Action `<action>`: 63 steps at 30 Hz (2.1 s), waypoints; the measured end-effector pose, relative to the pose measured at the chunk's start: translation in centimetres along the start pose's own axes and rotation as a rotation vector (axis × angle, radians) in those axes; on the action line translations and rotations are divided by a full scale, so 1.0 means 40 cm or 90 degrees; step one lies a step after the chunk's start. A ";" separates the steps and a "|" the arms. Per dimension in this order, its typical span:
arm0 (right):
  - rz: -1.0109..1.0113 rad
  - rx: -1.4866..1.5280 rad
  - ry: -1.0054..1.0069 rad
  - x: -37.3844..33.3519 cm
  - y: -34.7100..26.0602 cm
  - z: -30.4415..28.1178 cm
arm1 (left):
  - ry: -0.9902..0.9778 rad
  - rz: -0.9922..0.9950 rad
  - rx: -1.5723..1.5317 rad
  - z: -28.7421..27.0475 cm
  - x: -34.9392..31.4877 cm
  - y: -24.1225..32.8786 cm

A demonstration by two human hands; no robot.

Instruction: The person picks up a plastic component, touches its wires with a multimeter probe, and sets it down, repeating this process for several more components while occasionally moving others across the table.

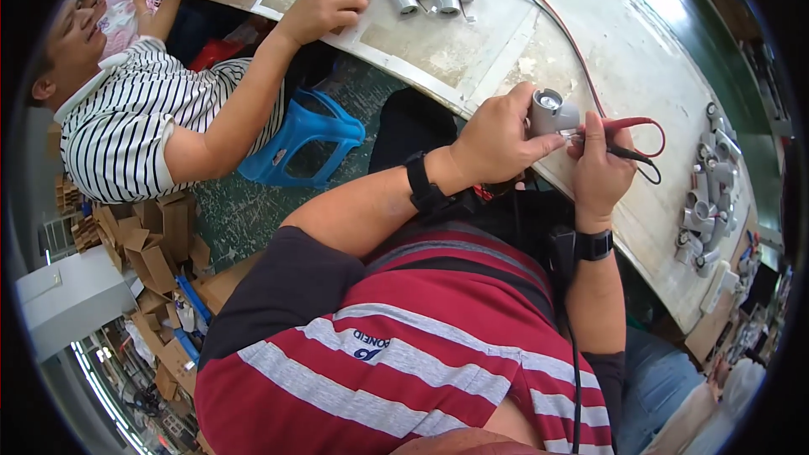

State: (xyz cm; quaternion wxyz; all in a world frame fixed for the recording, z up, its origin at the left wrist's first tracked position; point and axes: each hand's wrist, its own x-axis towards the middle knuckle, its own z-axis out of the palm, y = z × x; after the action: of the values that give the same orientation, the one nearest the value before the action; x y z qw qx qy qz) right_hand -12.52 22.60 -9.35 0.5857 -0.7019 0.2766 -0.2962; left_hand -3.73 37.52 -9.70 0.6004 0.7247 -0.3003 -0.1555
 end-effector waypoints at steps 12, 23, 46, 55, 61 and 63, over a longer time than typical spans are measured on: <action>-0.005 0.088 0.003 -0.017 0.009 -0.016 | 0.009 -0.064 -0.059 -0.024 -0.006 0.008; 0.052 0.198 -0.047 -0.011 0.019 -0.047 | 0.217 -0.280 0.102 -0.677 0.225 -0.223; 0.028 0.155 -0.308 -0.021 -0.007 -0.191 | -0.513 0.848 0.621 0.785 0.887 0.119; 0.151 0.177 -0.381 -0.016 -0.018 -0.216 | -0.362 0.343 0.527 0.508 0.655 0.194; 0.239 0.312 -0.249 -0.048 0.003 -0.198 | -0.347 -0.101 -0.080 0.076 0.333 0.134; 0.184 0.340 -0.222 -0.040 0.007 -0.193 | -0.285 -0.242 -0.403 -0.023 0.192 0.081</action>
State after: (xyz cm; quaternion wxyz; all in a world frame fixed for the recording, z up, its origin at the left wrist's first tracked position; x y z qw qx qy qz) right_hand -19.31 18.62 -8.70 0.8228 -0.5178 0.1816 -0.1479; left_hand 1.90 33.14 -5.32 0.6737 0.4954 -0.2216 -0.5015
